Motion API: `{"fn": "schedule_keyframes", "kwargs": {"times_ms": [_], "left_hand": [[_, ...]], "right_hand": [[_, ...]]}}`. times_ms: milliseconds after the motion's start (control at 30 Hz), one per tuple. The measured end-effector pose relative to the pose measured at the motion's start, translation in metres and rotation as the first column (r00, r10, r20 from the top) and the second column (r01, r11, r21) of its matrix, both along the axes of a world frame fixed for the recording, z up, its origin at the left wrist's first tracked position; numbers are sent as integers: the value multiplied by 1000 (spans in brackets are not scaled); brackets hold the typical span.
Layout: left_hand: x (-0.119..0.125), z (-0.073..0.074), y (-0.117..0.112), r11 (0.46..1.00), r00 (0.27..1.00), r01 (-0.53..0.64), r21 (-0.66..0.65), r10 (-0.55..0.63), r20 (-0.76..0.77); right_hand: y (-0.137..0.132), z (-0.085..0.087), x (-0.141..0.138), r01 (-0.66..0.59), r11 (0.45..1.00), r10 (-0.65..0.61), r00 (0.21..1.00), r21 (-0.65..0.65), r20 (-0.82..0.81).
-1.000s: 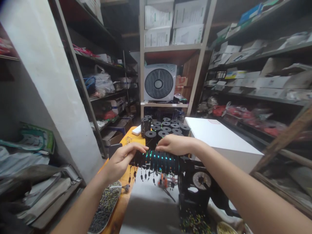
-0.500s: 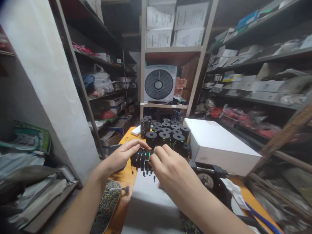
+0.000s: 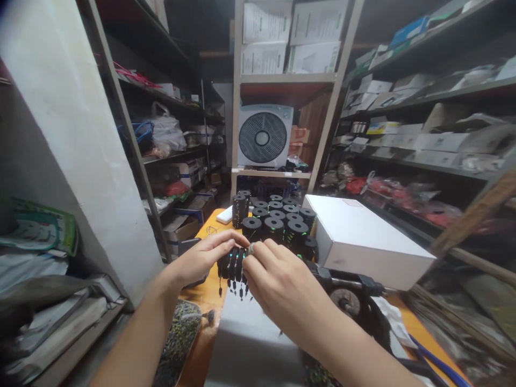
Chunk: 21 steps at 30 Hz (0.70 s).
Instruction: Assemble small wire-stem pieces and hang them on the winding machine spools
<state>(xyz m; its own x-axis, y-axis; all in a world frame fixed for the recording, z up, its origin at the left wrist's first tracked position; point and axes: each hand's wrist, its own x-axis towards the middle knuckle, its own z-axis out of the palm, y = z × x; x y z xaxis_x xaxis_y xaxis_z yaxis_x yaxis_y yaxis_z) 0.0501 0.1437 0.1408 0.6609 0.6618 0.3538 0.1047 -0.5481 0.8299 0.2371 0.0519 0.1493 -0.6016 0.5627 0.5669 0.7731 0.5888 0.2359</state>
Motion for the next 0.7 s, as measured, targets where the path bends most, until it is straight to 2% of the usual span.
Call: {"fn": "schedule_keyframes", "kwargs": {"times_ms": [67,167,233,267,467,700], "left_hand": [[0,0,0,1000,1000,-2,-9,2,-3],[-1,0,-1,1000,1000,11,-17,-11,-9],[-2,1,-1,1000,1000,18,-21,-19,-8],[-2,1,-1,1000,1000,19,-24,-19,-6],[-1,1,0,999,1000,20,-44,-20,12],[-2,3,2,996,998,61,-59,-60,18]], "right_hand": [[0,-4,1,-34,999,34,999,-1,29],[-3,-3,1,-112,993,108,988,-29,-113],[-5,-1,-1,-109,994,104,975,-19,-195],[-5,-1,-3,-83,996,78,979,-16,-186],[-1,-2,-18,102,991,-110,989,82,102],[-7,2,-26,210,965,-244,935,155,257]]}}
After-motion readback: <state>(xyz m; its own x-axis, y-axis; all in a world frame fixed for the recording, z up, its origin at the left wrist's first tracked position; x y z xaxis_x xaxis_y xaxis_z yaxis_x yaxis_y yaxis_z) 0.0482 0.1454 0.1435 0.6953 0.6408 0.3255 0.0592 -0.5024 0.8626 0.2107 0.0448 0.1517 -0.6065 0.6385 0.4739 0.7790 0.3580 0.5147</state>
